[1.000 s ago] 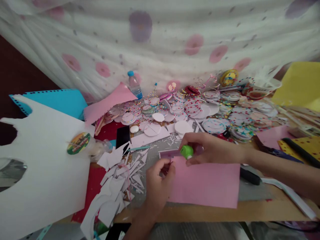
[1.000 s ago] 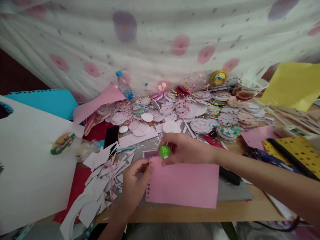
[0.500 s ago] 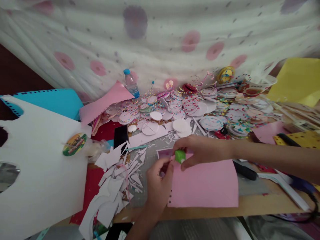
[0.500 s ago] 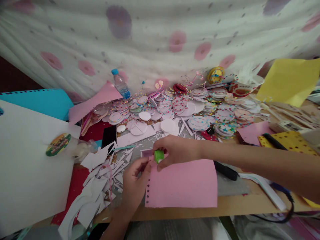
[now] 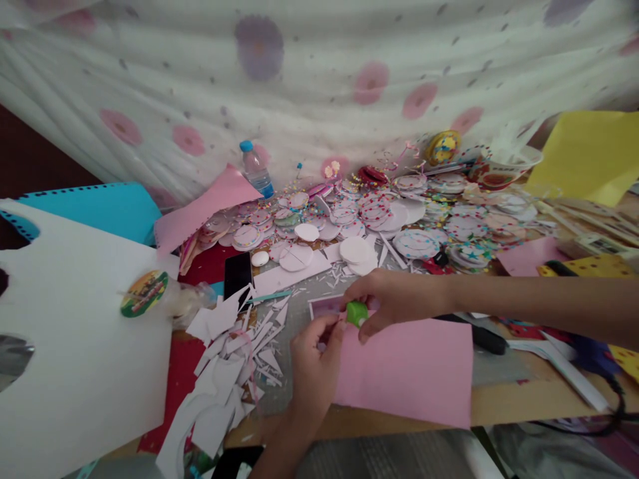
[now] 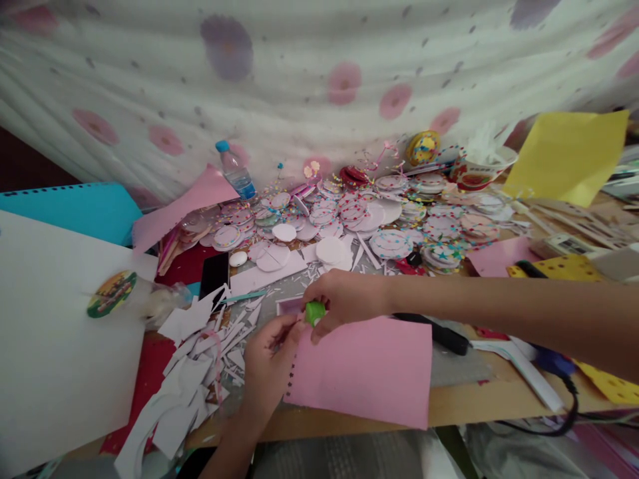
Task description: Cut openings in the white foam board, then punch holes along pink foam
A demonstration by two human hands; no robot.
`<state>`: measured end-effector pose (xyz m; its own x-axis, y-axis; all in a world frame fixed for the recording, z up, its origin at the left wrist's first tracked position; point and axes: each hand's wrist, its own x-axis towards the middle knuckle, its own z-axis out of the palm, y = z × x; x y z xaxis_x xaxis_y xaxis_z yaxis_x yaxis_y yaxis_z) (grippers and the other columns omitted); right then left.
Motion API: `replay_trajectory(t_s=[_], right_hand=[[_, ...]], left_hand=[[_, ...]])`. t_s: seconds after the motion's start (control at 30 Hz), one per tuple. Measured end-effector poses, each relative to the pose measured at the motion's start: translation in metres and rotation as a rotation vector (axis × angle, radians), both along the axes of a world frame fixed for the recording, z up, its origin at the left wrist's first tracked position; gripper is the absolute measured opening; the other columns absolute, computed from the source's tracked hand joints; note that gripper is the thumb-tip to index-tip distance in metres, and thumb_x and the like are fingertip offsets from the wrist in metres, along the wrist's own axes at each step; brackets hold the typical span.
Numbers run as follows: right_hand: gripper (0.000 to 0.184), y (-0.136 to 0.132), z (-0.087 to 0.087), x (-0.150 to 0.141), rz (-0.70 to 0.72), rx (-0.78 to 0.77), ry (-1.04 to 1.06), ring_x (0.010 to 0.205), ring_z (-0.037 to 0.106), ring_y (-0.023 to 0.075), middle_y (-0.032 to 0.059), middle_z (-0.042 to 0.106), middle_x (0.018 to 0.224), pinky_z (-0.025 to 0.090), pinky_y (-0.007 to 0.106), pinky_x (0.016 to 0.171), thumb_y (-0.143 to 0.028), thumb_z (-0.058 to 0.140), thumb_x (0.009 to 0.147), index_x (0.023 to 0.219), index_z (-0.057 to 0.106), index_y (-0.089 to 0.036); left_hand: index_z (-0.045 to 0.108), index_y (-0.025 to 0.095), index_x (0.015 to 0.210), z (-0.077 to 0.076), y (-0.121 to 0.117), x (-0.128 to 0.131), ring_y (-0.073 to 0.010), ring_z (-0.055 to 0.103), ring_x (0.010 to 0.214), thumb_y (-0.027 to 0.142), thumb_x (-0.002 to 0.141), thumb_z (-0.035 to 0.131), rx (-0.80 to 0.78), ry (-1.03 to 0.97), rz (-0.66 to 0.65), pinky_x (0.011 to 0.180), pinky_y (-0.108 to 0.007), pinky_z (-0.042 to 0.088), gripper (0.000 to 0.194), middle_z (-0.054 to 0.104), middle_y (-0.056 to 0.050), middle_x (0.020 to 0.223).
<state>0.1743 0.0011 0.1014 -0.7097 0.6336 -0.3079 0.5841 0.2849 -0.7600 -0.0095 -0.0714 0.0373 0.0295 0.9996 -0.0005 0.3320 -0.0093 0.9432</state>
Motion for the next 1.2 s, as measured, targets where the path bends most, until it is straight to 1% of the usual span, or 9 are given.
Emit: replay_trajectory(t_s=[0.13, 0.3, 0.47, 0.57, 0.67, 0.8, 0.9, 1.07, 1.2], right_hand=[[0.03, 0.0, 0.0, 0.001, 0.032, 0.02, -0.047, 0.073, 0.056, 0.0153, 0.0004, 0.065, 0.079, 0.04, 0.023, 0.062, -0.032, 0.075, 0.068, 0.093, 0.07, -0.017], [0.03, -0.002, 0.001, -0.004, -0.041, 0.049, -0.157, 0.068, 0.056, 0.0151, 0.0004, 0.063, 0.073, 0.04, 0.023, 0.06, -0.037, 0.079, 0.063, 0.081, 0.068, -0.016], [0.029, -0.004, 0.002, -0.008, -0.043, 0.1, -0.195, 0.071, 0.057, 0.0166, 0.0019, 0.065, 0.077, 0.04, 0.024, 0.061, -0.035, 0.079, 0.063, 0.084, 0.069, -0.017], [0.026, -0.005, 0.002, -0.008, -0.032, 0.137, -0.184, 0.072, 0.058, 0.0172, 0.0025, 0.066, 0.077, 0.041, 0.024, 0.063, -0.033, 0.079, 0.064, 0.082, 0.07, -0.017], [0.024, -0.004, 0.002, -0.008, -0.041, 0.164, -0.182, 0.069, 0.058, 0.0168, 0.0024, 0.066, 0.074, 0.04, 0.024, 0.062, -0.033, 0.078, 0.064, 0.08, 0.07, -0.017], [0.019, -0.004, 0.0, -0.01, -0.039, 0.18, -0.167, 0.066, 0.057, 0.0159, 0.0022, 0.066, 0.072, 0.039, 0.024, 0.06, -0.029, 0.075, 0.065, 0.079, 0.07, -0.017], [0.02, -0.004, -0.001, -0.013, -0.016, 0.196, -0.136, 0.065, 0.057, 0.0157, 0.0019, 0.066, 0.071, 0.039, 0.023, 0.059, -0.029, 0.075, 0.064, 0.079, 0.07, -0.017], [0.009, -0.006, -0.002, -0.015, 0.0, 0.263, -0.166, 0.06, 0.053, 0.0135, 0.0009, 0.063, 0.064, 0.036, 0.023, 0.056, -0.021, 0.067, 0.065, 0.073, 0.069, -0.017], [0.009, -0.007, -0.006, -0.016, -0.012, 0.304, -0.165, 0.058, 0.05, 0.0127, 0.001, 0.062, 0.062, 0.034, 0.023, 0.054, -0.019, 0.064, 0.065, 0.071, 0.069, -0.016]], left_hand=[[0.072, 0.018, 0.086, 0.001, 0.0, 0.0, -0.0149, 0.065, 0.067, 0.026, 0.083, 0.058, 0.03, 0.045, -0.01, 0.061, -0.021, 0.049, 0.016, 0.074, -0.002, 0.078], [0.072, 0.018, 0.086, 0.0, 0.0, 0.002, -0.0156, 0.066, 0.068, 0.026, 0.083, 0.058, 0.044, 0.057, -0.012, 0.062, -0.022, 0.049, 0.017, 0.074, -0.003, 0.079], [0.071, 0.019, 0.085, -0.001, -0.001, 0.003, -0.016, 0.067, 0.07, 0.027, 0.084, 0.057, 0.039, 0.073, -0.008, 0.063, -0.023, 0.05, 0.017, 0.074, -0.003, 0.081], [0.07, 0.019, 0.084, 0.001, 0.0, -0.001, -0.0161, 0.066, 0.07, 0.031, 0.085, 0.056, 0.026, 0.072, -0.053, 0.063, -0.023, 0.05, 0.018, 0.073, -0.003, 0.079], [0.068, 0.019, 0.096, 0.005, 0.004, -0.009, -0.0177, 0.067, 0.081, 0.034, 0.086, 0.056, 0.018, 0.057, -0.113, 0.072, -0.027, 0.052, 0.021, 0.073, -0.005, 0.091], [0.057, 0.02, 0.12, 0.014, 0.01, -0.017, -0.0229, 0.062, 0.104, 0.036, 0.078, 0.068, 0.064, 0.106, -0.225, 0.091, -0.036, 0.048, 0.047, 0.065, -0.009, 0.116], [0.056, 0.019, 0.121, 0.017, 0.016, -0.013, -0.0274, 0.059, 0.108, 0.04, 0.063, 0.08, 0.119, 0.213, -0.31, 0.094, -0.042, 0.046, 0.066, 0.064, -0.01, 0.117], [0.063, 0.021, 0.101, 0.011, 0.021, -0.002, -0.0252, 0.062, 0.092, 0.032, 0.064, 0.081, 0.26, 0.313, -0.267, 0.081, -0.039, 0.047, 0.042, 0.069, -0.005, 0.098], [0.063, 0.02, 0.096, 0.006, 0.021, -0.001, -0.0242, 0.06, 0.087, 0.03, 0.066, 0.079, 0.324, 0.3, -0.243, 0.078, -0.037, 0.046, 0.035, 0.068, -0.005, 0.091]])
